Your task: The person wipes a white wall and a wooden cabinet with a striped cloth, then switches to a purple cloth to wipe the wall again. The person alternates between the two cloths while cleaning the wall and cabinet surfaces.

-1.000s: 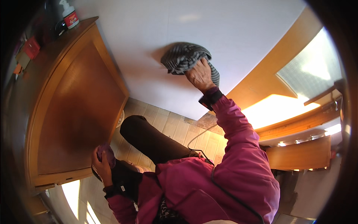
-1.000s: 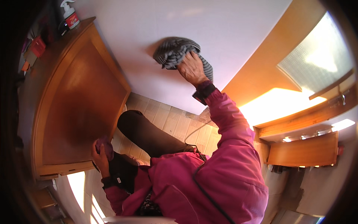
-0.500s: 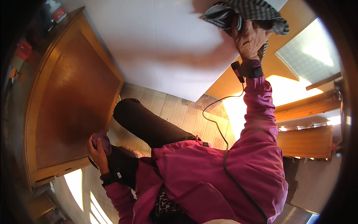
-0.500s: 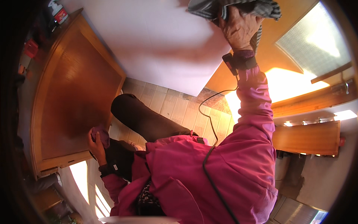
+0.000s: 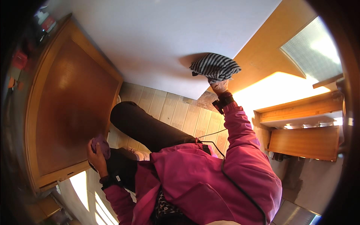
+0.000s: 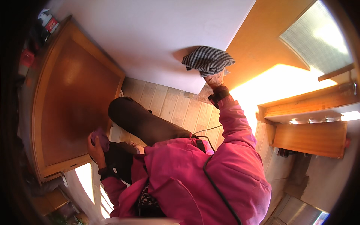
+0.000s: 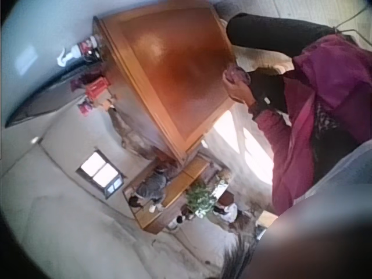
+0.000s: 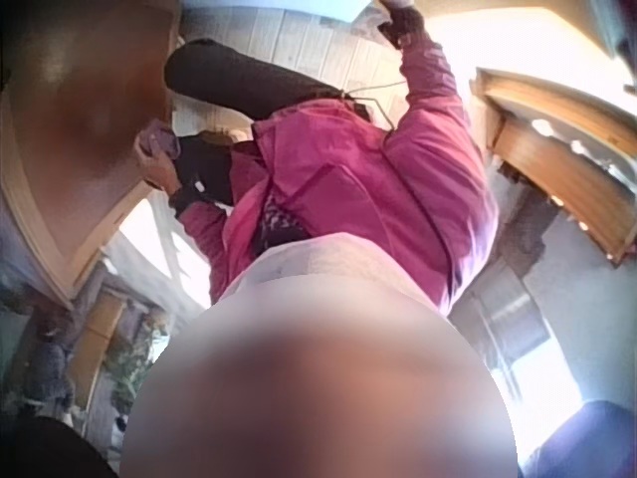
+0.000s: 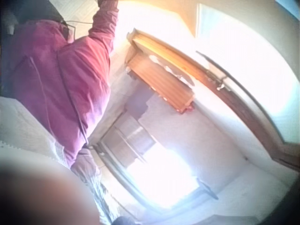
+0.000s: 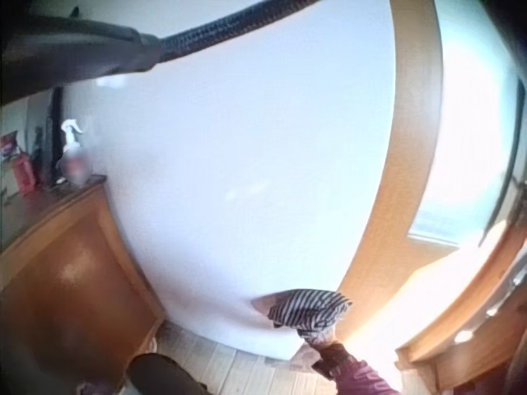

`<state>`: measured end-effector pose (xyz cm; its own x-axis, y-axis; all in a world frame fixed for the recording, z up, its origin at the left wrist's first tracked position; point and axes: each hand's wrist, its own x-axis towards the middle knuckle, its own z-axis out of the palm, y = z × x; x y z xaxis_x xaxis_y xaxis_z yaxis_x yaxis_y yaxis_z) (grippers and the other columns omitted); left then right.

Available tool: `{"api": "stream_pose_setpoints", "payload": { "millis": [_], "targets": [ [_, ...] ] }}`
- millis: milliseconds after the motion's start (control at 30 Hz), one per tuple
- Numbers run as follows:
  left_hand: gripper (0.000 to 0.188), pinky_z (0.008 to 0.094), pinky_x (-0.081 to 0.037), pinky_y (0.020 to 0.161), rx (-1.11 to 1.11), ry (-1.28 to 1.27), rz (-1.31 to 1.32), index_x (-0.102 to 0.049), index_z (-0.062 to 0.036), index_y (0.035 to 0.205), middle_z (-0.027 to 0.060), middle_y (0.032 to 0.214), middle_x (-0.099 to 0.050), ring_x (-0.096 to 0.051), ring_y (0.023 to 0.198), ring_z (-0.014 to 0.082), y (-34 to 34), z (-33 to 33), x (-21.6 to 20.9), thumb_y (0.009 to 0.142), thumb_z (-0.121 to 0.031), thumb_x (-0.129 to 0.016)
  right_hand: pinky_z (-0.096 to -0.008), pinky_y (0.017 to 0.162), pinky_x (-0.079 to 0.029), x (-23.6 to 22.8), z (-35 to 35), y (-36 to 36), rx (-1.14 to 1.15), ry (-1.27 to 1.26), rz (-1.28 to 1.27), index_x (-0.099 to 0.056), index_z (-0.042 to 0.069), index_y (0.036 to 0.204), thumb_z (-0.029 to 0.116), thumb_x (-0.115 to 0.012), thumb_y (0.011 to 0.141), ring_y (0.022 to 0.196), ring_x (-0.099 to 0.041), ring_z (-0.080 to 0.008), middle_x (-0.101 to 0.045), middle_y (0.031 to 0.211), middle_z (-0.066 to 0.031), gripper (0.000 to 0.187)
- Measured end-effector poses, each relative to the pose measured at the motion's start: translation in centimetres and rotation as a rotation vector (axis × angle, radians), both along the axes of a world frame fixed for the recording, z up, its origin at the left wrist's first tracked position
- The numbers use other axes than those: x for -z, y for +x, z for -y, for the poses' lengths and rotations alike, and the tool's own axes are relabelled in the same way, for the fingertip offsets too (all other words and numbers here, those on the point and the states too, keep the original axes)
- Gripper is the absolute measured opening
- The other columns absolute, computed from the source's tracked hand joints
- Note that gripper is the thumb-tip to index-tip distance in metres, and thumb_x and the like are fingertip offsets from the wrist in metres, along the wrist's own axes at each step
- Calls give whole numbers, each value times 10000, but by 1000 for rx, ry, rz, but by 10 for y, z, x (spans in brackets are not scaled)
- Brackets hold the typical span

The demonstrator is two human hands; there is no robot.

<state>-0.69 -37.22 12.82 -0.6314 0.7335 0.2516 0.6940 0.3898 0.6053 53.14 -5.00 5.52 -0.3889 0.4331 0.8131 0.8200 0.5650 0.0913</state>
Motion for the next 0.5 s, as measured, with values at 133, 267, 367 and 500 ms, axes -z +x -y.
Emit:
{"api": "stream_pose_setpoints", "payload": {
  "millis": [133,267,367,500],
  "targets": [
    [313,397,-465,1008,22,8,-1,-628,-2,1225,183,1220,-669,-632,1133,329,1,0,1,953,-156,-639,-514,942,-485,10,12,-6,-11,-237,-85,-697,115,1154,245,-656,858,1106,-625,-328,-685,1185,-93,326],
    [323,402,-464,1012,8,-3,-41,-628,4,1230,183,1221,-670,-633,1136,328,2,2,2,955,-163,-644,-494,977,-466,18,27,-6,1,-430,-74,-664,84,1178,177,-602,891,1140,-584,-367,-654,1203,-134,308],
    [332,400,-467,1010,12,25,-29,-632,-1,1239,185,1223,-672,-636,1133,328,0,4,4,955,-171,-648,-495,952,-478,26,46,-6,-38,-458,-91,-648,53,1158,11,-611,822,1133,-567,-425,-632,1182,-179,341],
    [336,400,-471,1002,8,21,-36,-636,-3,1236,178,1229,-674,-638,1131,326,-3,8,6,955,-186,-651,-499,972,-478,33,64,-11,-89,-377,-193,-643,35,1167,-82,-615,778,1173,-550,-440,-627,1194,-204,408]
  ]
}}
